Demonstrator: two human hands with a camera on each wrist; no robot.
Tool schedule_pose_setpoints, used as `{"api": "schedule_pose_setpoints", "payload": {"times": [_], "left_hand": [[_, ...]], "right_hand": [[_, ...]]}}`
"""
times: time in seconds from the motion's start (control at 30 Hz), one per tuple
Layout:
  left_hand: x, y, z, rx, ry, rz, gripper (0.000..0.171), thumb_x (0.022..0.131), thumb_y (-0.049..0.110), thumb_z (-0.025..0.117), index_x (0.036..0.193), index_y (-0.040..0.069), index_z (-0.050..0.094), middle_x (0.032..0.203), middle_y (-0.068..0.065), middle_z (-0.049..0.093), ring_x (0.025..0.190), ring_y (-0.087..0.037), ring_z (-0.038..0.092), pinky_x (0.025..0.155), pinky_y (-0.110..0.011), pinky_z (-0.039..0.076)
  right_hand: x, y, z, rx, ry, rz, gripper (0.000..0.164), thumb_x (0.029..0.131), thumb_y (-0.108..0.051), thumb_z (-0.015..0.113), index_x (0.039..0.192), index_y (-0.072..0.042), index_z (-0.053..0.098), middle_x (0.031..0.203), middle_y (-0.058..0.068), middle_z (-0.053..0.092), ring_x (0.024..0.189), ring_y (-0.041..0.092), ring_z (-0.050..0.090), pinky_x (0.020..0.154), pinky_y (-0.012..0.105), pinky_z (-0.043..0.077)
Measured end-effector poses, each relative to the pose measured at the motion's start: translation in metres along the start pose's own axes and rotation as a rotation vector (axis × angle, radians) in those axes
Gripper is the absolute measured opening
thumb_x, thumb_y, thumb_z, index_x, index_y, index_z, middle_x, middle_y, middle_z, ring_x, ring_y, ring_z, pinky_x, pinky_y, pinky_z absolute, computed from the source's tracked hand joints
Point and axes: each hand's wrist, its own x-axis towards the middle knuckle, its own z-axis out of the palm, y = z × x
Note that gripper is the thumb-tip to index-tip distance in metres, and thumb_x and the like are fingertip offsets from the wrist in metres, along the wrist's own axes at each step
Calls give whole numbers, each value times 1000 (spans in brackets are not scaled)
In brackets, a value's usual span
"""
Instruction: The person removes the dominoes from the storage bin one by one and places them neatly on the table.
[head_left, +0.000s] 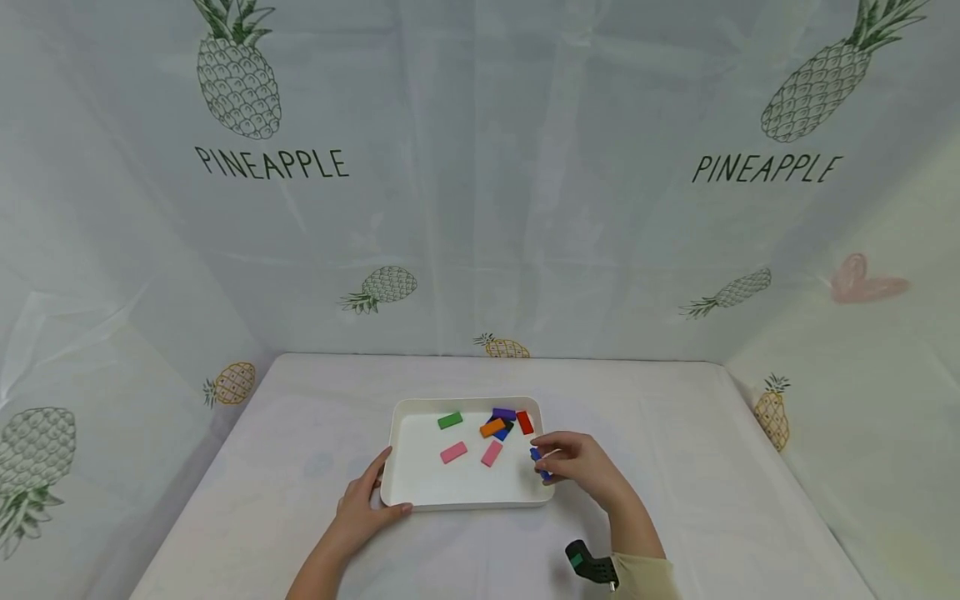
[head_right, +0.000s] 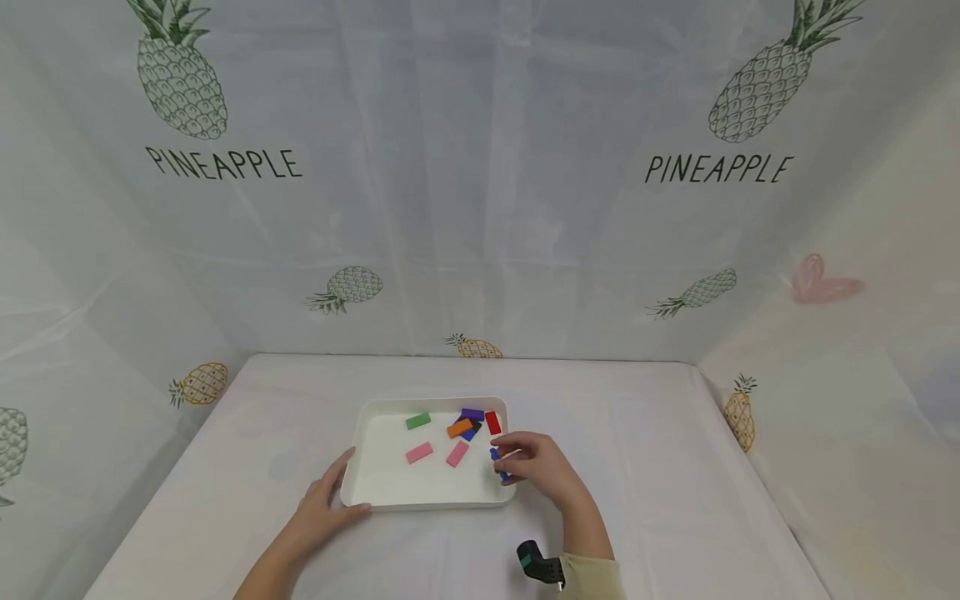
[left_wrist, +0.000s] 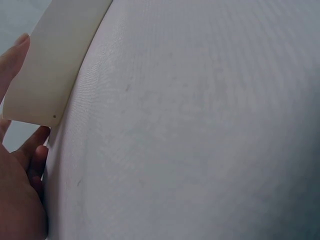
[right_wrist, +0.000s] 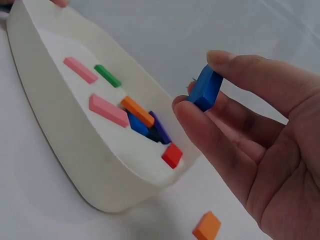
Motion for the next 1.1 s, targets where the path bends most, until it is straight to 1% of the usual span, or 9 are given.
{"api": "schedule_pose_setpoints", "payload": {"times": [0.13,0.27,0.33,0.47,0.6,0.7,0.87,0.93,1.1], "left_hand": [[1,-2,0,7,5,13,96,60,50,77,140,33,26,129,3,45,109,-19,41,87,-55,28],[1,-3,0,7,14,23,95,60,50,77,140,34,27,128,4,46,108,-19,41,87,-55,29],[1,-2,0,6,19,25,95,60,50,78,139,34,28,128,3,46,107,-19,42,87,-56,29],[0,-2,1,6,22,25,96,59,49,78,140,33,28,128,2,46,107,-20,42,86,-56,29],[0,-2,1,6,17,13,96,59,49,78,139,34,27,128,3,46,107,-20,41,87,-55,29],[1,-2,1,8,17,19,96,60,49,78,140,34,27,128,2,46,107,-19,42,86,-54,30],[1,-2,2,12,17,32,96,61,49,77,140,32,27,127,0,46,107,-21,42,85,-55,31],[1,-3,2,13,15,31,96,61,49,77,140,32,27,128,0,46,107,-21,42,85,-55,30],[2,-4,2,9,12,16,96,60,50,78,140,34,27,128,2,46,108,-20,42,87,-55,30]], "right_hand": [[-4,5,-10,8,5,8,43,79,-17,68,116,2,57,106,26,58,84,29,63,70,35,50],[-8,11,-19,20,19,19,39,79,-13,68,114,1,59,106,25,59,82,29,63,70,36,50],[-9,14,-22,20,43,29,38,78,-12,69,113,0,60,106,22,59,81,28,63,70,36,50],[-12,21,-29,28,97,41,38,76,-9,71,111,-1,61,114,19,55,84,26,62,71,36,50],[-15,26,-37,41,130,31,39,75,-5,70,112,1,60,116,21,54,88,26,61,71,36,50],[-15,30,-44,9,174,28,42,74,-3,71,114,-1,60,112,20,56,90,27,60,71,35,50],[-10,36,-53,-131,294,79,45,69,-7,76,112,-12,62,107,10,57,92,21,59,71,31,50],[-8,39,-57,-171,313,89,46,69,-7,76,112,-13,61,108,8,56,93,21,57,72,30,50],[-5,44,-64,-210,310,92,51,68,-6,76,115,-11,58,108,10,55,95,23,56,74,32,49]]}}
